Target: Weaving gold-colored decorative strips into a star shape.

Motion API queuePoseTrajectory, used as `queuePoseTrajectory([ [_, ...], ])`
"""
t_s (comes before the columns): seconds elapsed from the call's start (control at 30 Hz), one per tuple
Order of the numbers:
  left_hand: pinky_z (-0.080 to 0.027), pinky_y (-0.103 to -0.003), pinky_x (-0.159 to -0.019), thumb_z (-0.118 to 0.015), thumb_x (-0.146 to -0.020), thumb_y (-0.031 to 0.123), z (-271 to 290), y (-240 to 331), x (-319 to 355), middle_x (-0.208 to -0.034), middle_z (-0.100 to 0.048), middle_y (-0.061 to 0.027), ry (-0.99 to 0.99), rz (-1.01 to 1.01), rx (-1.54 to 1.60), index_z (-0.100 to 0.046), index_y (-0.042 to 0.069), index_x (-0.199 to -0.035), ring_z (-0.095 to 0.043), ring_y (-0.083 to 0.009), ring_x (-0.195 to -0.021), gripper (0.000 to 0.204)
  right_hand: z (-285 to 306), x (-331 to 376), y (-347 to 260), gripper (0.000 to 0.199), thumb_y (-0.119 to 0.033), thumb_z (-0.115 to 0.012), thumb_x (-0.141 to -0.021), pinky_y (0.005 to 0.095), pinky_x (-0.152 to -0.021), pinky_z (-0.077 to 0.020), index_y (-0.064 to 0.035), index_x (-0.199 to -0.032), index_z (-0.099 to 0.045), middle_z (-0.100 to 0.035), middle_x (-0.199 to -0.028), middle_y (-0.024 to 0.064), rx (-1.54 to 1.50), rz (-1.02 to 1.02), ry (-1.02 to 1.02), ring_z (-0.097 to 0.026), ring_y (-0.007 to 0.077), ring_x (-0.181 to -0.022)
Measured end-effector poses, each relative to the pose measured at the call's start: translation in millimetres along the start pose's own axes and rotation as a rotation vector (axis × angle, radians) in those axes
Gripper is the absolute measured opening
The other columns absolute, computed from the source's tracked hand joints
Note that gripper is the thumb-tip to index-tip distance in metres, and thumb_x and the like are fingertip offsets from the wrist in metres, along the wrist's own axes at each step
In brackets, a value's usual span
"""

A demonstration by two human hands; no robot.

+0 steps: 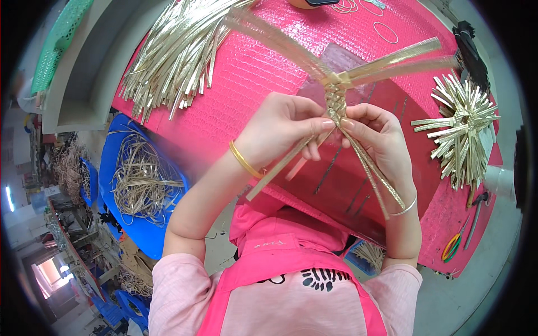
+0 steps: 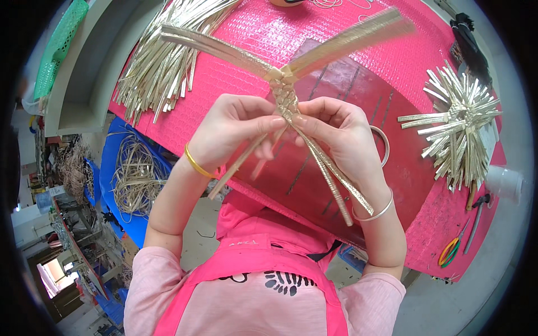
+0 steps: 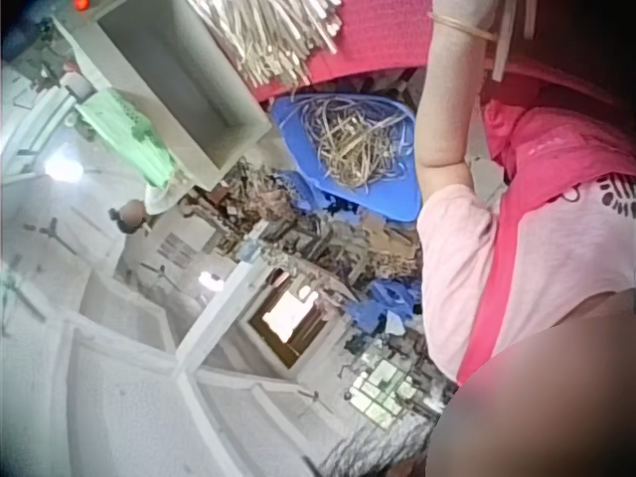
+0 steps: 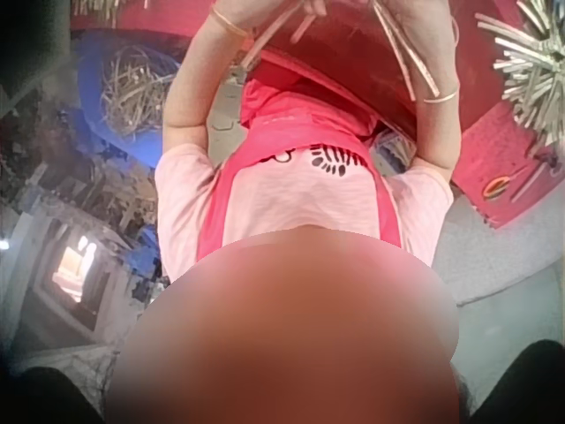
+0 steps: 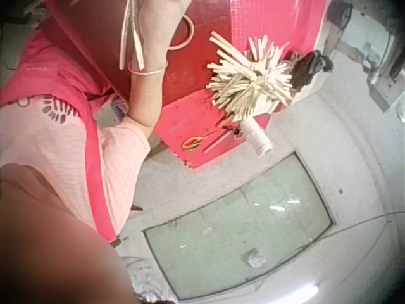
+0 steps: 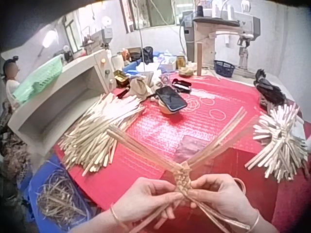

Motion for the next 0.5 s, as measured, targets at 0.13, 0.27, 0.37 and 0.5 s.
queuePoseTrajectory([
  [0.13, -0.041, -0.018, -0.04, -0.056, -0.077, 0.014, -1.2, 0.1, 0.7, -0.067, -0.057, -0.0104, -0.041, 0.068, 0.014, -0.053, -0.008, -0.084, -0.052, -0.0102, -0.046, 0.023, 1.3, 1.7, -3.0, 0.014, -0.005, -0.058, -0.074, 0.0178, -0.055, -0.0439, 0.0041, -0.085, -0.055, -0.058, -0.073, 0.0064, 0.079, -0.051, -0.028, -0.055, 0.0085, -0.061],
  [0.27, -0.04, -0.018, -0.039, -0.057, -0.076, 0.014, -4.0, -10.6, -2.3, -0.066, -0.057, -0.0095, -0.043, 0.1, 0.05, -0.055, -0.007, -0.083, -0.051, -0.0094, -0.046, 0.022, 0.8, 3.0, -3.6, 0.014, -0.006, -0.059, -0.074, 0.0172, -0.054, -0.0426, 0.0034, -0.084, -0.056, -0.058, -0.073, 0.0054, 0.198, -0.065, -0.057, -0.054, 0.0076, -0.06],
  [0.37, -0.04, -0.018, -0.039, -0.058, -0.075, 0.013, -2.0, -13.3, -1.6, -0.062, -0.056, -0.0074, 0.008, 0.073, -0.016, -0.056, -0.006, -0.08, -0.051, -0.0088, -0.047, 0.019, -0.3, 5.6, -3.9, 0.014, -0.008, -0.058, -0.074, 0.0169, -0.054, -0.0413, 0.0028, -0.084, -0.057, -0.057, -0.072, 0.0035, 0.238, -0.079, -0.078, -0.052, 0.0061, -0.061],
  [0.5, -0.042, -0.019, -0.045, -0.059, -0.074, 0.01, -2.2, -12.3, -1.6, -0.057, -0.055, -0.0049, 0.127, -0.119, -0.212, -0.058, -0.005, -0.075, -0.053, -0.0083, -0.05, 0.015, -4.5, 5.5, -7.9, 0.016, -0.012, -0.056, -0.077, 0.0166, -0.054, -0.0386, 0.0032, -0.083, -0.056, -0.054, -0.067, -0.0004, 0.434, 0.056, -0.084, -0.047, 0.0027, -0.062],
])
Point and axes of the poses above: each hand's wrist, its own x-axis away from the middle knuckle, its own z-axis out of the back of the hand, y = z × x, the point moved 7 cm from there along -x, towards the middle knuckle
